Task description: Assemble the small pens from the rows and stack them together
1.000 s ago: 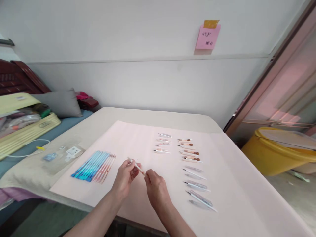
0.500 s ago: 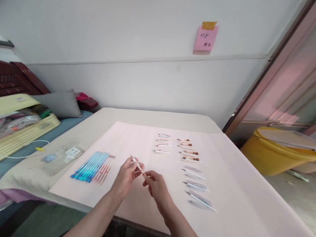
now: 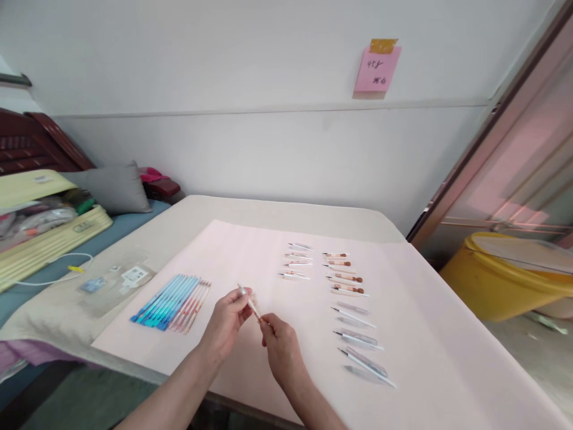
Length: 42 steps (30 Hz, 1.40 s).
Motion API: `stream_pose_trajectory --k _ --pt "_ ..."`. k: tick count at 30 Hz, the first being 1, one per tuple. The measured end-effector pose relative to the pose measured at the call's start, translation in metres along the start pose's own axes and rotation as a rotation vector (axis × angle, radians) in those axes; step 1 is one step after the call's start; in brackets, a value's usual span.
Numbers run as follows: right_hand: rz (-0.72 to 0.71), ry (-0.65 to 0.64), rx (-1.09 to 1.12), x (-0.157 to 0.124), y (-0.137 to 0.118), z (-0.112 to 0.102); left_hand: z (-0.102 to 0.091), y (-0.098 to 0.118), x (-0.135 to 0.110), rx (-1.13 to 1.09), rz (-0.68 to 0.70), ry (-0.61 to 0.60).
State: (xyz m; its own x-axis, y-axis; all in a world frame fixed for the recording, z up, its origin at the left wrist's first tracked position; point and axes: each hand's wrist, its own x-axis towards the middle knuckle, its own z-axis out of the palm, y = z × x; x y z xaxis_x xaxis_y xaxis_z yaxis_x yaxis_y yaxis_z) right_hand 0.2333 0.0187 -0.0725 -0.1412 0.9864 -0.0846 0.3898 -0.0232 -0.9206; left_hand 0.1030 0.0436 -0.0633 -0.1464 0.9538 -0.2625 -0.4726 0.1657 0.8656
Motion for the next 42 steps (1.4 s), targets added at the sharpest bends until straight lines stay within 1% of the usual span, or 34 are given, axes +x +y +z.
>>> stream_pose_trajectory --k 4,6,10,15,18,23,29,34,36,39,42 --pt "0.0 0.01 0.015 0.001 -0.0007 -0.002 0.0023 0.0047 -0.0025 -0.036 -0.006 -0.053" --pt "0.002 0.005 0.014 0.0013 -0.0015 -0.002 0.0027 0.0057 -0.0041 -0.015 0.007 -0.04" --pt "-0.011 -0.003 0.019 0.0015 0.001 0.0002 0.0007 0.0045 -0.0025 0.027 0.049 0.042" --pt "0.021 -0.007 0.04 0.0031 0.0073 0.0012 -0.0009 0.0046 0.0011 -0.005 -0.006 0.014" --pt "0.019 -0.006 0.041 0.0037 0.007 0.0007 0.0 0.0054 -0.0006 -0.004 0.002 -0.005" --pt "-0.001 -0.018 0.031 0.0026 0.0049 0.0015 -0.0016 0.0043 -0.0015 0.051 0.056 0.068" --pt "0.013 -0.015 0.017 0.0031 0.0059 0.0006 -0.002 0.0056 0.0005 0.01 -0.011 0.053" --pt "0.006 -0.029 0.03 0.0033 0.0067 0.0028 -0.0028 0.0045 0.0005 0.082 0.075 0.075" --pt "0.01 -0.039 0.027 0.003 0.0072 0.0035 -0.0044 0.0044 0.0023 0.099 0.062 0.076" --pt "0.013 -0.038 0.027 0.0024 0.0071 0.0025 -0.0055 0.0057 0.0043 0.062 0.006 0.057" --pt "0.014 -0.032 0.028 0.0023 0.0064 0.0009 -0.0044 0.0071 0.0027 0.051 0.004 0.036"
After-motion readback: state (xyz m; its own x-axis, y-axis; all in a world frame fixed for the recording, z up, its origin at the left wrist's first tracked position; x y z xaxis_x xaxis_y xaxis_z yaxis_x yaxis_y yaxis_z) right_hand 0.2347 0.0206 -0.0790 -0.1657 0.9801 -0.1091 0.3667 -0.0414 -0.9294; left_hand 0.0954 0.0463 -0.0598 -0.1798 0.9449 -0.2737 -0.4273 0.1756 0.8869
